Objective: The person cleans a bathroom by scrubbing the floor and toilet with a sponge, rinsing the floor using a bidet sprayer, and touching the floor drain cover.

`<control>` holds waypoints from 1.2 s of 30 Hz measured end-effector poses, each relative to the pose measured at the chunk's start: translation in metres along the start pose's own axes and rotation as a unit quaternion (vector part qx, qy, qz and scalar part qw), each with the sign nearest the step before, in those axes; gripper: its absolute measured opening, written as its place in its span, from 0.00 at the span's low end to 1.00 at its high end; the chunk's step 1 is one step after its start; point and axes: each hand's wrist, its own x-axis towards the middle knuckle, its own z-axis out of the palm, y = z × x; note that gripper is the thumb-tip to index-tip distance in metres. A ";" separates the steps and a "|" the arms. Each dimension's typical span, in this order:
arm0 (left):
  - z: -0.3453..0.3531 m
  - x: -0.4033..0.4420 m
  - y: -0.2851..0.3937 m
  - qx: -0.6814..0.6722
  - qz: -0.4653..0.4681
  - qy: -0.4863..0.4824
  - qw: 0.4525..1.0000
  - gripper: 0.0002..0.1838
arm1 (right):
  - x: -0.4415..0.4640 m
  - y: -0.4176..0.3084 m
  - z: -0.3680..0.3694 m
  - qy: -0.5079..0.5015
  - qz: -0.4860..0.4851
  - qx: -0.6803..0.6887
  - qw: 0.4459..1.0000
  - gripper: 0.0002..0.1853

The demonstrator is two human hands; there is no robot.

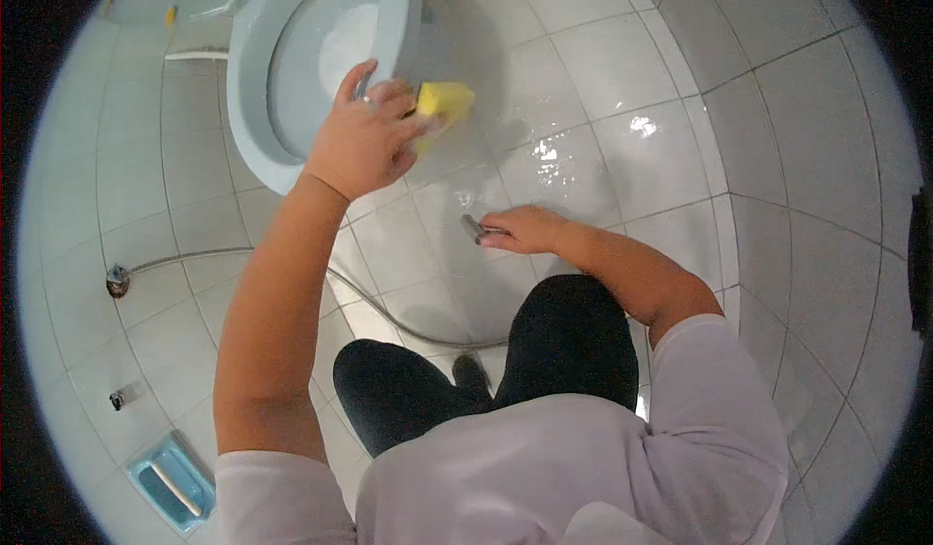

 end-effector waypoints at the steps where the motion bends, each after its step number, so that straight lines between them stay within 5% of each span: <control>1: 0.001 0.000 -0.001 0.005 0.000 0.010 1.000 0.30 | 0.005 -0.007 -0.004 -0.016 -0.005 -0.028 0.999 0.23; 8: -0.003 0.003 0.002 0.018 -0.008 -0.002 1.000 0.29 | 0.000 -0.003 -0.006 -0.015 0.020 -0.031 0.999 0.23; 11: -0.005 0.004 0.003 0.027 -0.018 -0.020 0.999 0.28 | -0.015 0.013 -0.012 0.041 0.058 -0.016 0.997 0.23; 13: -0.005 0.004 0.002 0.025 -0.013 -0.005 1.000 0.28 | -0.026 0.020 -0.022 0.175 0.110 0.013 0.978 0.22; 23: -0.007 0.005 0.003 0.016 -0.015 -0.009 1.000 0.26 | -0.046 0.010 -0.033 0.175 0.041 -0.028 0.983 0.20; 36: -0.009 0.006 0.005 -0.014 -0.020 -0.010 1.000 0.26 | -0.023 0.004 -0.060 0.326 0.040 0.013 0.944 0.21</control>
